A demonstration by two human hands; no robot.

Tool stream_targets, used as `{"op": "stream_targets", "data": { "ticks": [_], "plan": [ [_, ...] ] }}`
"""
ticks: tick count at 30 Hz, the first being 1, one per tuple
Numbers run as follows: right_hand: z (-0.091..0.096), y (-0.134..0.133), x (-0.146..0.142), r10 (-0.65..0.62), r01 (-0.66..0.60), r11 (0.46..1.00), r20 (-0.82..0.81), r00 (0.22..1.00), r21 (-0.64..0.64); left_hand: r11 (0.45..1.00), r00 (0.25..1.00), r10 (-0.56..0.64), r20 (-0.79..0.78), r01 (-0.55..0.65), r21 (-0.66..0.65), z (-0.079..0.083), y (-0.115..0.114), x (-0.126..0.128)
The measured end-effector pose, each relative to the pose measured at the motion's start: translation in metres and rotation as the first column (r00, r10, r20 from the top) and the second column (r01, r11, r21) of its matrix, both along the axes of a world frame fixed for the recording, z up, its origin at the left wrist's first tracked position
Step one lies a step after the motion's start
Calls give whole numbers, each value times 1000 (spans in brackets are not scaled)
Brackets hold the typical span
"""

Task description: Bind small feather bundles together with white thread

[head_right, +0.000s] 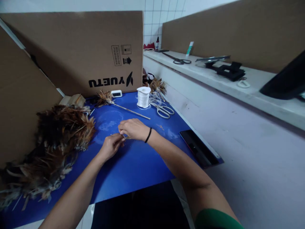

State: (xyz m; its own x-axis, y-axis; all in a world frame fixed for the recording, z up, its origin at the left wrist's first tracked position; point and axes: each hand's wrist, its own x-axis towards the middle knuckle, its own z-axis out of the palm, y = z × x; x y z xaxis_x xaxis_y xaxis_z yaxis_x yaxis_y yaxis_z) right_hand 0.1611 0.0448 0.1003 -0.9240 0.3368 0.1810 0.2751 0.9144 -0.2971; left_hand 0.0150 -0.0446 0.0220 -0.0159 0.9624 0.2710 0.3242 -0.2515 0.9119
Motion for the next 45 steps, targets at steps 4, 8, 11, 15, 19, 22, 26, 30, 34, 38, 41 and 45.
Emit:
{"op": "stream_targets", "data": {
  "ticks": [4,8,11,15,19,22,26,30,34,38,41,45],
  "plan": [
    [-13,24,-2,83,-145,889,-158,984,-435,997,994,-56,94,62,-53,9,-3,-1],
    [-39,23,-2,-83,-183,747,-362,928,-640,999,916,7,402,14,-49,8,-3,-1],
    [-50,4,-3,-335,-15,763,-415,846,-647,994,829,104,549,-66,-88,2,0,-1],
    [-49,-24,-7,-370,71,859,-516,773,-508,981,820,193,539,-166,-98,-5,4,-1],
    [-48,-36,-10,-329,68,895,-550,768,-441,974,835,225,502,-212,-85,-9,5,0],
    [-51,-37,-11,-333,69,892,-546,768,-447,961,828,272,490,-262,-92,-12,5,2],
    [-55,-37,-11,-337,80,897,-557,759,-434,944,801,323,504,-310,-113,-13,4,5],
    [-55,-36,-8,-293,69,920,-561,775,-385,947,807,315,500,-300,-112,-11,4,5],
    [-55,-32,-2,-230,100,958,-512,828,-269,939,917,344,201,-337,-69,-7,2,0],
    [-56,-27,4,-187,154,982,-444,877,-108,937,889,347,-298,-318,144,-5,0,-6],
    [-55,-26,7,-166,207,974,-331,929,93,942,820,313,-480,-203,268,-7,0,-9],
    [-52,-24,10,-149,215,928,-226,963,305,934,772,283,-569,-86,347,-13,3,-12]
  ]
}}
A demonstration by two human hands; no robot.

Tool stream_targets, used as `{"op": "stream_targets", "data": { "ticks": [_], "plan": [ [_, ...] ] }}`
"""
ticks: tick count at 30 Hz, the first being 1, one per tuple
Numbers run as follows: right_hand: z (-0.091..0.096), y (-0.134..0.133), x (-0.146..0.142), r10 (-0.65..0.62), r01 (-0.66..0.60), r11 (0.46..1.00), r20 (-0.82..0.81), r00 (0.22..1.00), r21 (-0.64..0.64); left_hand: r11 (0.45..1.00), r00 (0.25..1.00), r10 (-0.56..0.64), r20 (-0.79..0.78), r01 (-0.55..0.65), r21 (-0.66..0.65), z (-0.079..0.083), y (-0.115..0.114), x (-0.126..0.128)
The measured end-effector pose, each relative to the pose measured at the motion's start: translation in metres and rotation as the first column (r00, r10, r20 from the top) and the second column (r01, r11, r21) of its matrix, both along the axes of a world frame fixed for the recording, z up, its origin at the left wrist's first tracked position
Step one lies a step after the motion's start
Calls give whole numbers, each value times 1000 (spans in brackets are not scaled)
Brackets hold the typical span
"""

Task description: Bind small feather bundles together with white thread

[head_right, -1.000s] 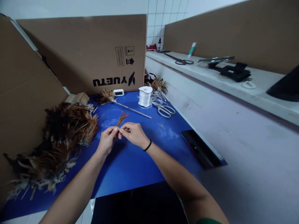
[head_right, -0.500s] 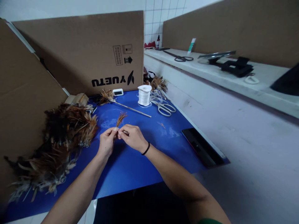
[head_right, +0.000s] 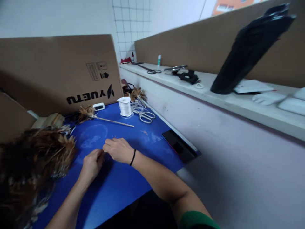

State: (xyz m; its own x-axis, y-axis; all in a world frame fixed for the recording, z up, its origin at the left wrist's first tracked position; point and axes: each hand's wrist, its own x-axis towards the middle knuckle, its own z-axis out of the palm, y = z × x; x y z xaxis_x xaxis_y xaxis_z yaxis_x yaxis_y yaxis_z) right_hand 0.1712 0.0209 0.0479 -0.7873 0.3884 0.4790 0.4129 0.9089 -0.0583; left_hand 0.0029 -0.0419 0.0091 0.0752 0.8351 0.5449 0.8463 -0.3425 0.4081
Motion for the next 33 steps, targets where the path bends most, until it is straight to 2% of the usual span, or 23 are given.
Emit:
{"op": "stream_targets", "data": {
  "ticks": [7,10,13,15,16,17,18,20,21,22,23,24,26,27,28,31,33],
  "plan": [
    [-2,2,0,8,-10,995,20,1000,97,998,997,33,-73,-29,59,-2,2,-4],
    [-3,4,1,33,-35,993,25,999,109,997,994,-63,-92,67,35,-4,4,-2],
    [-2,11,6,68,-69,998,13,998,3,974,972,-227,-66,225,-33,-3,4,0],
    [-1,18,10,123,-131,977,-59,991,-166,947,951,-309,2,308,-87,2,1,1],
    [-2,22,12,157,-187,942,-124,980,-277,936,944,-326,53,330,-125,5,-1,2],
    [-4,26,12,182,-250,884,-202,962,-395,922,936,-332,116,348,-172,9,-3,3],
    [-7,30,12,203,-325,796,-281,938,-511,909,925,-326,195,364,-204,12,-5,4],
    [-14,35,7,142,-427,580,-430,892,-693,904,889,-277,364,370,-214,16,-8,5],
    [-18,35,4,91,-471,481,-492,866,-739,912,862,-241,446,359,-201,16,-9,6],
    [-21,34,0,45,-514,409,-546,836,-754,922,826,-191,531,336,-191,15,-9,6],
    [-23,33,-4,6,-541,363,-579,815,-759,938,770,-128,625,298,-176,13,-8,6],
    [-24,30,-7,-29,-546,344,-590,807,-764,951,703,-72,707,262,-164,10,-7,6],
    [-24,24,-13,-88,-496,367,-560,824,-787,967,580,19,814,197,-163,5,-4,5],
    [-23,20,-15,-108,-459,389,-534,839,-799,972,543,52,838,166,-168,3,-3,5],
    [-22,17,-16,-118,-430,409,-514,850,-805,974,527,80,846,139,-179,1,-2,5],
    [-20,9,-18,-92,-411,443,-496,863,-797,973,544,143,827,74,-217,1,-1,6],
    [-20,6,-18,-57,-394,506,-486,872,-767,971,548,167,820,50,-232,2,-1,9]
  ]
}}
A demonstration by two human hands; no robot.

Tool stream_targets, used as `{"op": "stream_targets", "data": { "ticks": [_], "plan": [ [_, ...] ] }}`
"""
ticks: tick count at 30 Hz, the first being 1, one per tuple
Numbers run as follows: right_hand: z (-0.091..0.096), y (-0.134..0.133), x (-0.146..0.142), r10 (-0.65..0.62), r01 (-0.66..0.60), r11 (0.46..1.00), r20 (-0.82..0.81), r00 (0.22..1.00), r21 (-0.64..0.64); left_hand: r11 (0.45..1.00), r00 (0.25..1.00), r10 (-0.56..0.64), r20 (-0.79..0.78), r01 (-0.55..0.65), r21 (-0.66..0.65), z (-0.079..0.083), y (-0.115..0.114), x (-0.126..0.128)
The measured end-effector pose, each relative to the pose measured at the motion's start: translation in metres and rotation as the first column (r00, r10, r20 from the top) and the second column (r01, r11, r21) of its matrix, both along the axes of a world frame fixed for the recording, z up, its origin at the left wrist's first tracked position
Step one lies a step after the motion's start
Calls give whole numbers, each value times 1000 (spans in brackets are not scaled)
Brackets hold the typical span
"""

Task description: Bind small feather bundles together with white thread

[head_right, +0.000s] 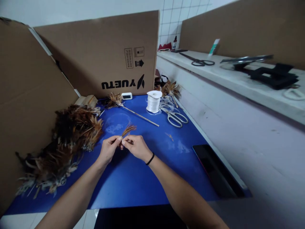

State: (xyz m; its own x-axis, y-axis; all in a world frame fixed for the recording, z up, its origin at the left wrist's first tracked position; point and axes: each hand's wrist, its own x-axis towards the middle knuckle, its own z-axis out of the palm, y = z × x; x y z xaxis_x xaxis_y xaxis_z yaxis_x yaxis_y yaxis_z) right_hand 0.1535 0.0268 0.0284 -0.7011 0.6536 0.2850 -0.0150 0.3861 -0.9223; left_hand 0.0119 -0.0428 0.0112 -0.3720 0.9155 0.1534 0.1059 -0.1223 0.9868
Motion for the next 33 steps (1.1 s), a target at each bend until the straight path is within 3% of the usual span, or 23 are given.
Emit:
{"op": "stream_targets", "data": {
  "ticks": [3,6,8,12,14,16,19,21,23,26,29,33],
  "plan": [
    [-1,-3,3,-30,16,974,59,998,226,1000,1000,13,15,-13,-18,0,-1,3],
    [-1,-4,6,-88,17,901,145,985,433,999,996,37,-86,-38,-9,0,-1,3],
    [-1,-4,8,-141,6,818,191,971,576,998,964,46,-261,-35,44,-1,-2,2],
    [3,-1,13,-268,-69,576,268,925,814,996,853,-29,-522,70,58,-3,-3,0],
    [7,2,16,-297,-108,524,300,906,845,988,810,-112,-575,153,23,-4,-3,-1],
    [10,8,19,-271,-115,564,315,909,818,970,789,-206,-579,244,-14,-3,-3,-2],
    [11,20,22,-102,-107,757,278,955,644,931,827,-344,-445,361,-50,4,-4,-4],
    [8,28,23,36,-128,901,222,974,415,910,862,-413,-293,405,-90,9,-4,-6],
    [5,32,21,129,-147,979,129,983,143,902,894,-430,-125,419,-100,11,-4,-5],
    [1,30,15,136,-136,986,-6,991,-97,937,930,-339,144,348,-42,8,-3,-1],
    [1,19,7,7,-15,990,-56,998,-139,970,900,-223,374,244,-11,4,-1,3],
    [2,5,1,-88,76,988,-87,992,-136,985,832,-143,537,172,-4,3,1,6]
  ]
}}
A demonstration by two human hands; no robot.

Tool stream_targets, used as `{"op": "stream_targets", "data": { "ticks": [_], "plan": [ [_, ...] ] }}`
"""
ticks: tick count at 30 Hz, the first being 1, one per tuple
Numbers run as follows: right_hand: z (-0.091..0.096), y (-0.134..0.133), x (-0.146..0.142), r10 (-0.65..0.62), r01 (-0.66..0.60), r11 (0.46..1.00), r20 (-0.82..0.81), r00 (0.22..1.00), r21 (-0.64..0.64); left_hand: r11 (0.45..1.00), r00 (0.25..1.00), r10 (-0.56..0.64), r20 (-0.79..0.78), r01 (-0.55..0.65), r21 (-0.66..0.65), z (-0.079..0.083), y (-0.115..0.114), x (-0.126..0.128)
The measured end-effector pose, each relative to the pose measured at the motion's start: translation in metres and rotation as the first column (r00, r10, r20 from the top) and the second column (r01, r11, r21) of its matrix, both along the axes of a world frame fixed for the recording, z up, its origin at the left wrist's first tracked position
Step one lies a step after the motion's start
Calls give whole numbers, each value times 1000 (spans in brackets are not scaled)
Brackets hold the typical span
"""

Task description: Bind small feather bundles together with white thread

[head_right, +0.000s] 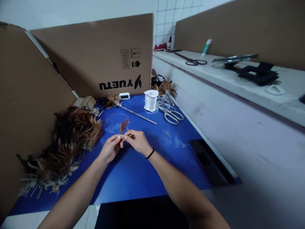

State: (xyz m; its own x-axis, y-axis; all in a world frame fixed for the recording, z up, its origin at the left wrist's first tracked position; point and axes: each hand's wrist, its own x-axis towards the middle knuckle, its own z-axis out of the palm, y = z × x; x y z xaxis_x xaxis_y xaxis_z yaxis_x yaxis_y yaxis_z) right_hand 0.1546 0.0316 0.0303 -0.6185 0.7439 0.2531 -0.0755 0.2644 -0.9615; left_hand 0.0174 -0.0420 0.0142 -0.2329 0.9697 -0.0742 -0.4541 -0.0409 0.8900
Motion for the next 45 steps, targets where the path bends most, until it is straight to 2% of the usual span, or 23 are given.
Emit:
{"op": "stream_targets", "data": {
  "ticks": [9,15,22,26,30,37,40,45],
  "plan": [
    [-4,-11,-4,-166,165,986,48,985,35,991,979,74,191,-50,-127,-1,1,9],
    [-9,-13,-9,-247,230,964,129,960,132,990,966,102,238,-76,-118,-3,1,11],
    [-9,-15,-14,-193,185,981,198,961,56,988,959,122,256,-94,-119,-5,1,12],
    [-11,-16,-18,-129,139,987,110,985,-82,990,960,102,260,-73,-118,-4,1,12],
    [-10,-17,-19,-81,83,970,18,997,-230,991,960,75,268,-42,-125,-2,0,12],
    [-7,-15,-13,-124,135,980,86,989,-145,995,966,50,255,-26,-98,-1,0,10],
    [1,-13,-9,-117,122,974,40,992,-188,997,966,52,253,-36,-69,0,-1,9],
    [11,-10,-4,-15,5,942,-25,1000,-336,1000,963,-5,268,12,-23,6,-3,10]
  ]
}}
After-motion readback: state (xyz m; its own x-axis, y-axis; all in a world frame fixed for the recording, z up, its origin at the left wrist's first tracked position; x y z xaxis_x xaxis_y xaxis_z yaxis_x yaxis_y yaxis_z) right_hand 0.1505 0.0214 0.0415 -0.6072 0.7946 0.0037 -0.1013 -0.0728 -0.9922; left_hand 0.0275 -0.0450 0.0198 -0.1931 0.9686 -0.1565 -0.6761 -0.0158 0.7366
